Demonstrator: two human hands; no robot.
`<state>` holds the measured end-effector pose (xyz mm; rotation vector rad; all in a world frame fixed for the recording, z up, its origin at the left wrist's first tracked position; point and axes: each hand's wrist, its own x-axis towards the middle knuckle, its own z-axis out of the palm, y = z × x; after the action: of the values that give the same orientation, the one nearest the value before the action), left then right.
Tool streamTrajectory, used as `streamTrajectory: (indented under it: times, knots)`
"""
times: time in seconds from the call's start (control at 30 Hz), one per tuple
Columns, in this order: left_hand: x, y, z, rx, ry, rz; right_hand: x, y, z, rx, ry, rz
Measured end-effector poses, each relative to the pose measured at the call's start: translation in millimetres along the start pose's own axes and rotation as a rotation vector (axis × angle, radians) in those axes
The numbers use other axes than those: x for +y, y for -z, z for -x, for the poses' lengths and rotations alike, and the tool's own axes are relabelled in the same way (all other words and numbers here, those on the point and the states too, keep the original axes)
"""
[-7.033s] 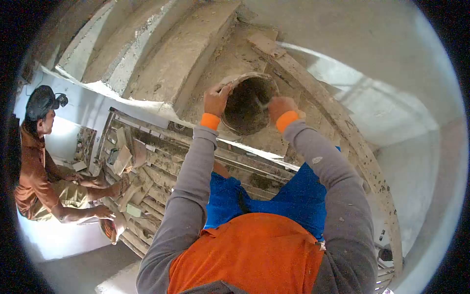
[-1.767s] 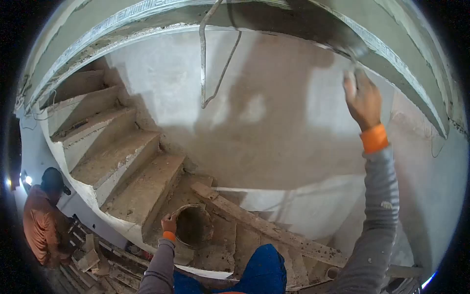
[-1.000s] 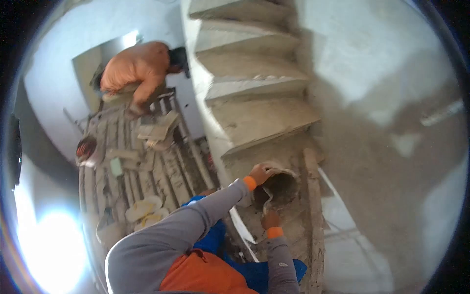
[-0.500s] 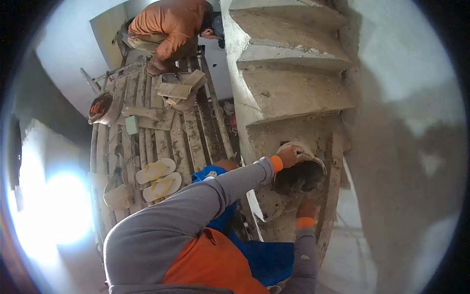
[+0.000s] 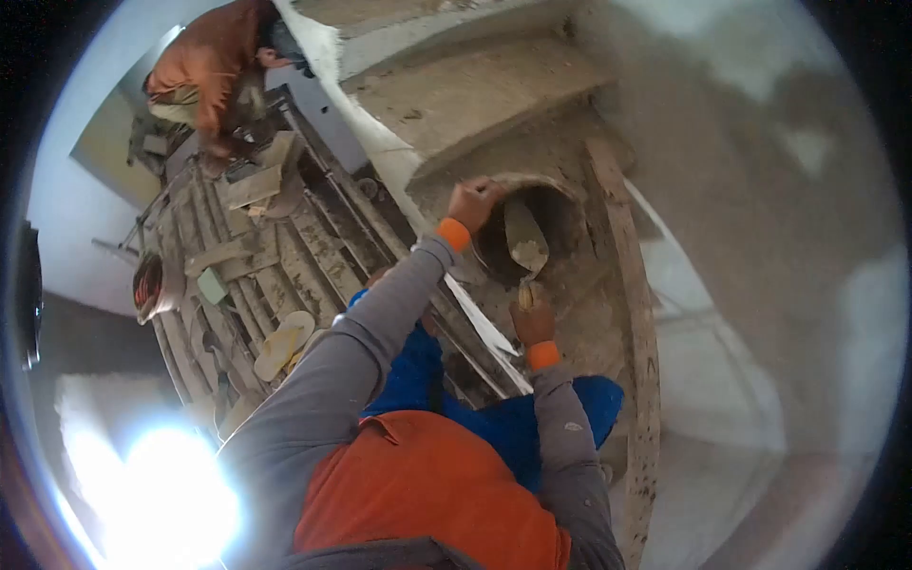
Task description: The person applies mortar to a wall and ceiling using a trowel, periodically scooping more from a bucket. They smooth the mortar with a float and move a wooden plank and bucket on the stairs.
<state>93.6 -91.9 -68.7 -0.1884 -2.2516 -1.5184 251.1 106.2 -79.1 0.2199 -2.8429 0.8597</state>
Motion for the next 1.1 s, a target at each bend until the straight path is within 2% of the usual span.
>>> streamTrajectory:
  times: [0.03,0.13,0.2,0.27,0.33,0.43,0.47,0.5,0.53,0.57,0.6,0.63,0.67,0.7,0.73,0.77,0.83,0.87,0.9,0.93,0.97,1.03,1.1]
  knots:
    - [18.3,10.5,-1.2,-0.003,0.096,0.107,0.8,3.1,8.1,0.019,-0.121,-0.070]
    - [29.3,17.7,-2.4,0.011,0.060,0.156,29.2,16.8,24.7,0.098,-0.030,-0.079]
    - [42.2,20.0,0.5,-0.004,0.182,0.179,42.2,34.4,38.0,0.194,0.126,0.156]
    - [47.8,19.0,3.2,0.033,0.235,0.195,45.7,66.6,47.0,0.048,-0.125,0.026]
    - [51.3,14.8,1.8,0.094,0.200,0.215,18.6,110.3,52.3,-0.010,-0.225,0.061]
    - [36.6,-2.1,-2.5,0.109,0.196,0.000,24.3,154.3,64.6,-0.008,-0.184,0.250]
    - [7.0,-21.9,-2.3,0.186,-0.157,0.025,36.4,168.2,70.7,0.084,-0.063,0.260]
    - [13.7,-18.7,3.5,0.038,-0.206,-0.293,49.1,184.8,75.3,0.192,0.061,0.292]
    - [15.4,-26.4,2.5,0.028,-0.129,-0.201,47.1,207.6,75.1,0.348,0.216,0.385]
    - [18.0,-34.0,1.3,0.025,-0.052,-0.108,30.6,235.7,75.8,0.351,0.205,0.462]
    - [25.6,-31.8,2.7,0.036,-0.145,-0.200,2.4,267.8,73.5,0.358,0.151,0.378]
    - [14.5,-41.7,-2.5,-0.060,-0.260,-0.449,-6.9,296.0,77.9,0.434,0.131,0.402]
    - [8.9,-53.6,-9.1,-0.117,-0.221,-0.542,-16.6,320.8,81.7,0.499,0.115,0.413]
    - [64.0,-26.4,-7.1,-0.092,0.175,-0.112,-26.9,344.8,84.3,0.597,0.173,0.479]
    - [61.7,-32.9,-10.6,-0.117,0.192,-0.106,-36.4,369.3,89.6,0.678,0.232,0.538]
    - [51.7,-35.3,-10.6,-0.138,0.218,-0.108,-41.2,393.6,98.3,0.702,0.151,0.669]
    - [41.2,-42.9,-10.6,-0.096,0.192,-0.024,-56.9,437.3,109.0,0.844,0.090,0.795]
    - [37.9,-45.1,-11.6,-0.072,0.194,0.013,-65.5,459.2,111.3,0.900,0.149,0.819]
    - [34.1,-46.7,-17.9,-0.108,0.157,-0.037,-80.9,480.0,101.8,0.955,0.136,0.785]
    - [26.9,-49.1,-20.6,-0.140,0.116,-0.087,-99.7,494.5,98.8,0.970,0.213,0.824]
    - [21.5,-47.8,-20.9,-0.171,0.079,-0.140,-116.5,506.6,92.6,1.023,0.204,0.903]
    - [33.3,-43.1,-18.3,-0.089,0.092,-0.094,-145.9,529.8,74.9,1.013,0.291,1.034]
    - [47.6,-37.8,-15.9,-0.052,0.092,-0.096,-183.9,542.3,50.7,1.025,0.391,1.043]
